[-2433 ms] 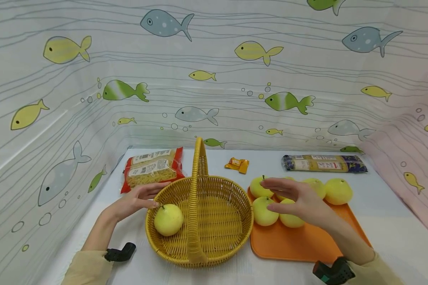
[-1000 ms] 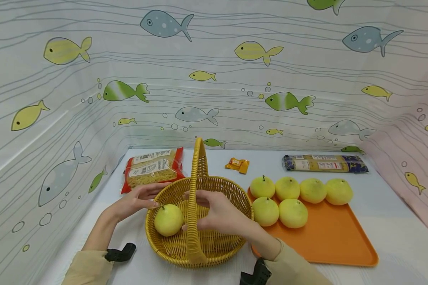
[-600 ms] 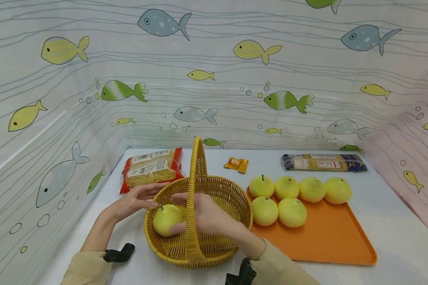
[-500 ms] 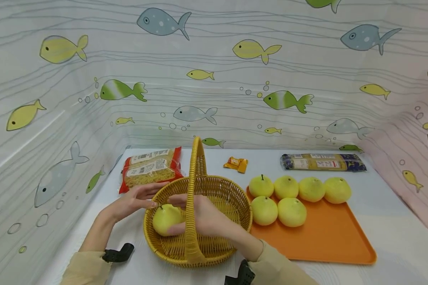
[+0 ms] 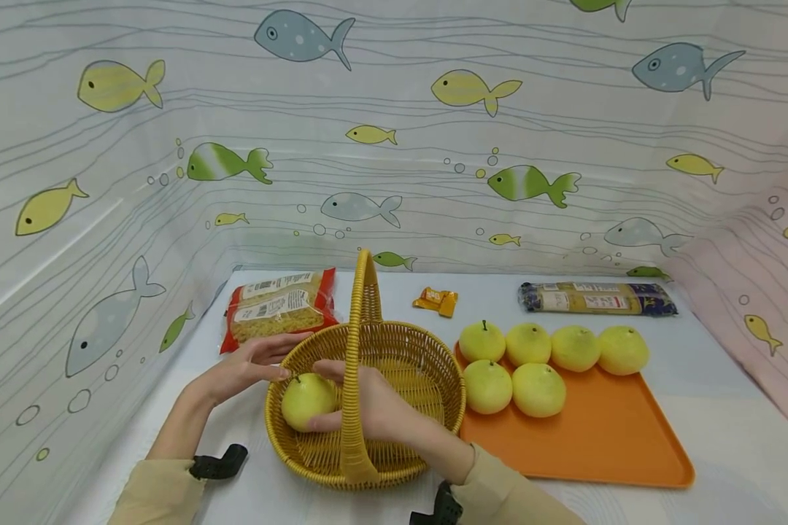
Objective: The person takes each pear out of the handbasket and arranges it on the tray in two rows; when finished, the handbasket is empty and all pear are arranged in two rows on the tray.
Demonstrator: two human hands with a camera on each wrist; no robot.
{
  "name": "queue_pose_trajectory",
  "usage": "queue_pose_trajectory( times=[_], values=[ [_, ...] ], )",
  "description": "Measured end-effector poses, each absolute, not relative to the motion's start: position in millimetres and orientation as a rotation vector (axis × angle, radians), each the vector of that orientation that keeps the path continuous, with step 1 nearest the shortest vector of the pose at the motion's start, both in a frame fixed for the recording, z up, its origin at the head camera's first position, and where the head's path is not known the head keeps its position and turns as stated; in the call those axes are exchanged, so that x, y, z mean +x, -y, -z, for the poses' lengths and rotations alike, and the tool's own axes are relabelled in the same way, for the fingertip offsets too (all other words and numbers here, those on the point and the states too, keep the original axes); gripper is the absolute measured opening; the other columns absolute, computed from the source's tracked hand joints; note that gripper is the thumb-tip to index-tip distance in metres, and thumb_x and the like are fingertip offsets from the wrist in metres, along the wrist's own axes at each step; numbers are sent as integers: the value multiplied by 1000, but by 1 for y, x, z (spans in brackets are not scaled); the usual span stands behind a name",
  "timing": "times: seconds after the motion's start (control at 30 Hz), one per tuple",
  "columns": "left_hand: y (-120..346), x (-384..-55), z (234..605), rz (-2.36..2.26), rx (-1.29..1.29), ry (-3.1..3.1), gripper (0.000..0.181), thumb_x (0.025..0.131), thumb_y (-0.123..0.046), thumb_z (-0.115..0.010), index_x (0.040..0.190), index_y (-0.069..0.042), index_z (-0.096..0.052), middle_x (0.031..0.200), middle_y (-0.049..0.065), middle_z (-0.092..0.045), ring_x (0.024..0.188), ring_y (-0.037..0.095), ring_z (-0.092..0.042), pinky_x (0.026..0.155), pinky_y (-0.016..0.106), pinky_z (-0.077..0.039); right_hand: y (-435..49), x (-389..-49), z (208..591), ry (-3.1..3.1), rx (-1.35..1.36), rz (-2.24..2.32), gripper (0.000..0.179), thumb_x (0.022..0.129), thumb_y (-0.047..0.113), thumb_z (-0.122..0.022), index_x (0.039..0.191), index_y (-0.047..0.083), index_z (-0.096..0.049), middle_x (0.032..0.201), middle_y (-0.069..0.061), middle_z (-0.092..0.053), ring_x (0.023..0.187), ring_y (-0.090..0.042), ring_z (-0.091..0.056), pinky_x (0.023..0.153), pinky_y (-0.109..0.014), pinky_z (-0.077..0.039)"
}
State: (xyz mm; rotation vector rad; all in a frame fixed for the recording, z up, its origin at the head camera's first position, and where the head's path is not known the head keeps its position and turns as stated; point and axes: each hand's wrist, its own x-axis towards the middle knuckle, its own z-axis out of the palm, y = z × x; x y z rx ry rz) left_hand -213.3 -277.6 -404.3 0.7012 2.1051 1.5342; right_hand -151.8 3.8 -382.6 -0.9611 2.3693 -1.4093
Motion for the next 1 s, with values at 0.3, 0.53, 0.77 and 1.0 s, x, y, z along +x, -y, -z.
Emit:
queue_pose_trajectory(
  times=[0.3,0.53,0.77,1.0],
  values=[
    [279,-212,403,-1529,700,-2116,59,96,-6,-58,152,-4,-40,153,20,-44,131,4,-53,100,22,-45,-3,-151,384,-2391,-936,1296,80,84,38,-79,149,6,-45,145,-7,-55,129,-12,-53,104,-25,-43],
    [278,-213,402,-1526,731,-2118,60,95,-6,-58,152,-2,-39,153,23,-43,130,4,-52,100,22,-45,-3,-151,386,-2412,-938,1247,79,83,37,-81,148,8,-47,141,-6,-58,126,-10,-55,102,-24,-44],
    [278,-214,403,-1534,721,-2100,60,95,-5,-57,152,0,-38,153,23,-43,131,5,-53,100,22,-45,-5,-151,387,-2424,-1005,1251,69,83,34,-82,141,7,-54,135,-4,-62,124,-9,-55,102,-23,-44],
    [279,-213,403,-1536,721,-2107,60,96,-4,-57,152,-2,-38,154,22,-42,130,2,-52,100,21,-46,-4,-153,389,-2446,-1057,1228,63,83,33,-81,136,7,-59,130,-2,-64,120,-8,-57,99,-21,-44]
  ],
)
